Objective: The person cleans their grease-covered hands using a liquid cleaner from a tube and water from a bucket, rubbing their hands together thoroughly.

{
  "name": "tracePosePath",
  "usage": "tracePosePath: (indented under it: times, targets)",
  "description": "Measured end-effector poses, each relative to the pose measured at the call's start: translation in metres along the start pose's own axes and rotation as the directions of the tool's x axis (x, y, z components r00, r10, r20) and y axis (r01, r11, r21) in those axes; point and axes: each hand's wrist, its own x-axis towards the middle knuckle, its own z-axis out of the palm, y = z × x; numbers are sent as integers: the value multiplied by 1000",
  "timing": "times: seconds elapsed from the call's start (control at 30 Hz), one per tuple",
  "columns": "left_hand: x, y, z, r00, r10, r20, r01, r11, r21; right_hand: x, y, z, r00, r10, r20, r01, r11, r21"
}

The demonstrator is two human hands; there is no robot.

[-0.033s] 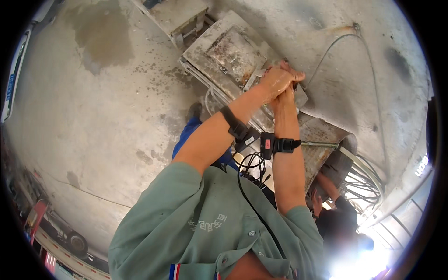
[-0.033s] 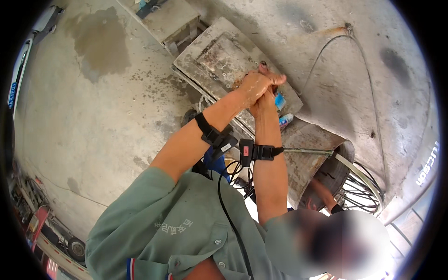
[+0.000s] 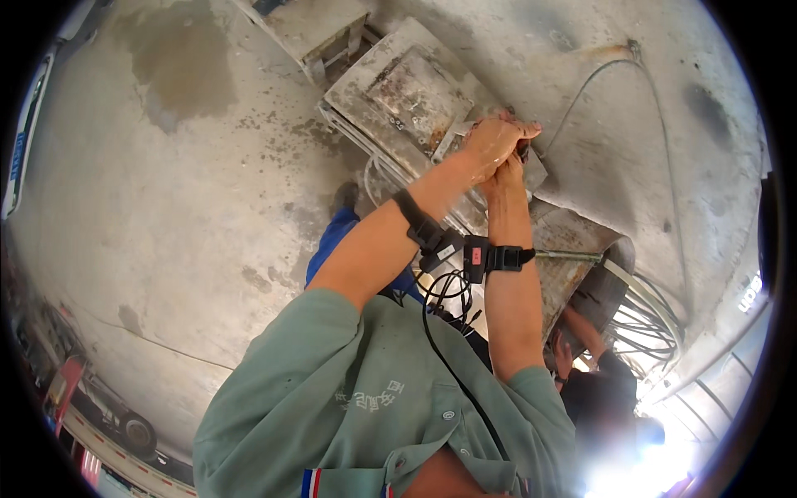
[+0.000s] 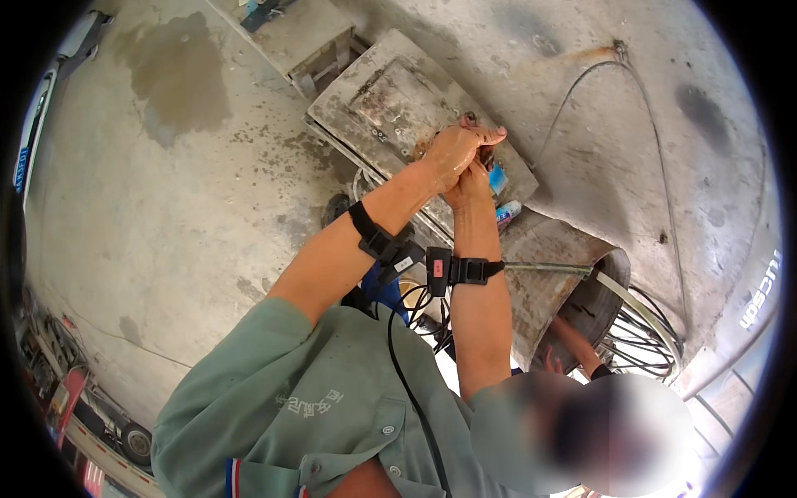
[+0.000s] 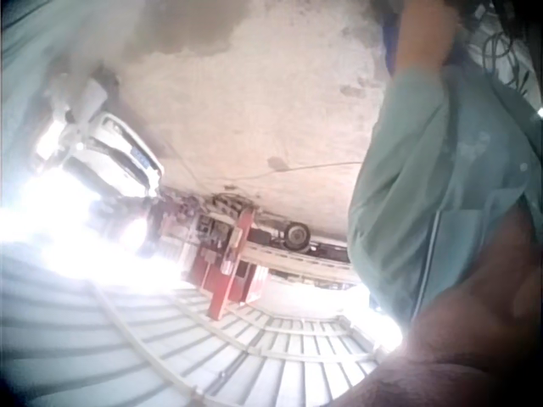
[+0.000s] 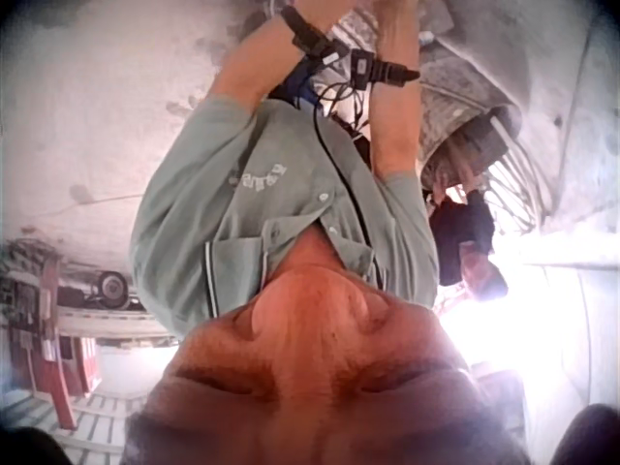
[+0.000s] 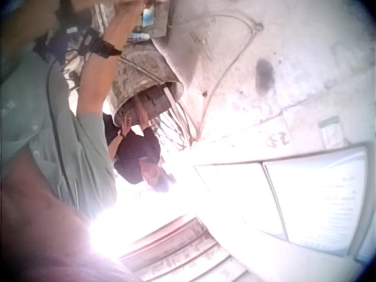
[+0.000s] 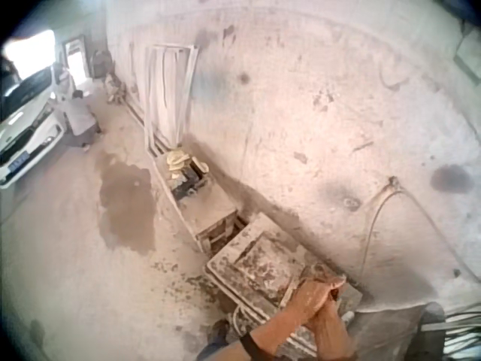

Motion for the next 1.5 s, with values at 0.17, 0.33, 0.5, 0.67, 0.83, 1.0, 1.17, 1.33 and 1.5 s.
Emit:
tracePosePath:
  times: [0.17,0.33,0.5,0.67,0.83,1.0,1.17,1.33,1.5]
  targets:
    - [-3,1,1,904,191,381,52,838,-543,-21,3,-2,1000,-5,16,4,998,69]
    - [-2,-11,17,954,287,87,-167,751,-639,-22,-2,6,998,-37,48,31,994,108]
    - [7,-25,13,952,276,-135,-300,928,-219,-22,-6,1,984,-101,149,97,995,30]
    - [6,-27,13,958,282,46,-226,847,-481,-27,-22,3,991,-124,51,133,955,-267]
    - [-23,-8,-11,845,273,460,141,716,-684,-32,-37,13,973,-208,104,203,978,55]
    - [10,-98,-77,823,322,468,-547,672,500,-32,-39,8,1000,-27,-5,27,998,-59]
    - [-11,-54,-43,705,271,656,-708,335,622,-37,-42,3,988,-75,-132,65,995,-75]
    - [-25,-5,-25,649,173,741,-730,413,544,-55,-34,10,954,-298,-5,298,954,-32]
    - [-35,0,-7,605,256,754,-796,186,576,-76,-20,34,749,-655,99,622,643,-447]
